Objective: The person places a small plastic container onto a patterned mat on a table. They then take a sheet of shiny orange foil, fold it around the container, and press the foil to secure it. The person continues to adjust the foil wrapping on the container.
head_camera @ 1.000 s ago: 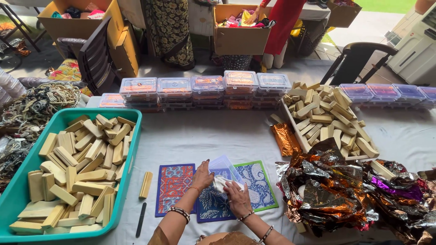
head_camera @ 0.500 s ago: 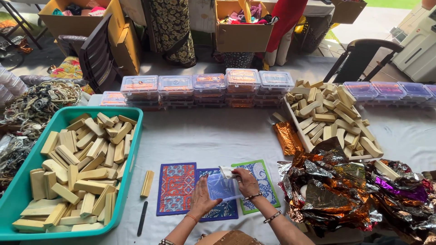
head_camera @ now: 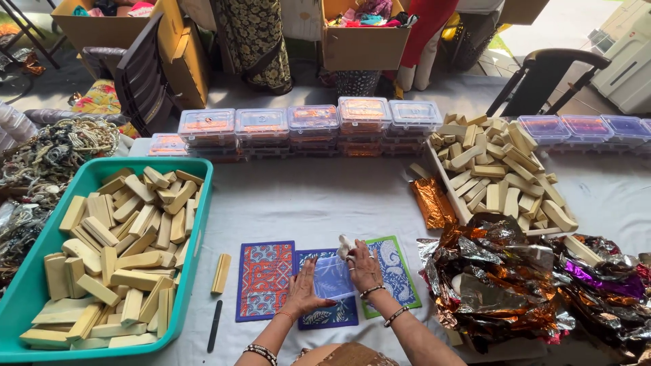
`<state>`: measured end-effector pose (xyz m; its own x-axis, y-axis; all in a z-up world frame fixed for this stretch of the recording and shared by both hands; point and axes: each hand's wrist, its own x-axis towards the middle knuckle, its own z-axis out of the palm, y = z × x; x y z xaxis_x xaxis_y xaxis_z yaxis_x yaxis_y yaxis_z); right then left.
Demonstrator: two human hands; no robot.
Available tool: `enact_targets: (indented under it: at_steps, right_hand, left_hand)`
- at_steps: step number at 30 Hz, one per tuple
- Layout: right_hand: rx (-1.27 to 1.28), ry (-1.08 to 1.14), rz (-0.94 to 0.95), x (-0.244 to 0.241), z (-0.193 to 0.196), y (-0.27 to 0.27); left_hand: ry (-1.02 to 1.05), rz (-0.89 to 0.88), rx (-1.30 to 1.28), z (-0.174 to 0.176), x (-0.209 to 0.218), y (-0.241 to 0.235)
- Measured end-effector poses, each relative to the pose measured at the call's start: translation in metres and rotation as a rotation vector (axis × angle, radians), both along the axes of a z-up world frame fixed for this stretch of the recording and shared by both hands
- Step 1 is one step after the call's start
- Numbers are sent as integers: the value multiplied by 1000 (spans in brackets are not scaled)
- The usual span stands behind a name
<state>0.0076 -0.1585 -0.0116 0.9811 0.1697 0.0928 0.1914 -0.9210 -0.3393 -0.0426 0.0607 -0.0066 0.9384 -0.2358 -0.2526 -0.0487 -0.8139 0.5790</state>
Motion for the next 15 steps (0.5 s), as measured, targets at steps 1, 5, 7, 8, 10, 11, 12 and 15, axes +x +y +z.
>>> enact_targets:
  at_steps: [1,5,7,8,10,11,12,15]
  right_hand:
    - [0,2,-5,0,-4,0]
    - [-8,-48,26,-7,-2,23]
    - [-215,-46,79,-26,5,40]
    - [-174,-1,177,-38,9,46]
    - [-135,42,275,-55,14,48]
    - [-133,87,363,-60,16,45]
    - [-130,131,451,-66,17,42]
    - [-188,145,490,-60,18,7]
  left_hand:
    - [2,-5,0,-1,-2,0]
    - [17,12,-4,-22,0,0]
    - [10,16,-6,-52,2,3]
    - [-41,13,-20,-74,5,6]
    - [-92,11,-36,-88,5,7]
    - [-101,21,-62,-80,2,7]
    - [-109,31,-88,-72,0,7]
    - [-7,53,-96,-32,-4,5]
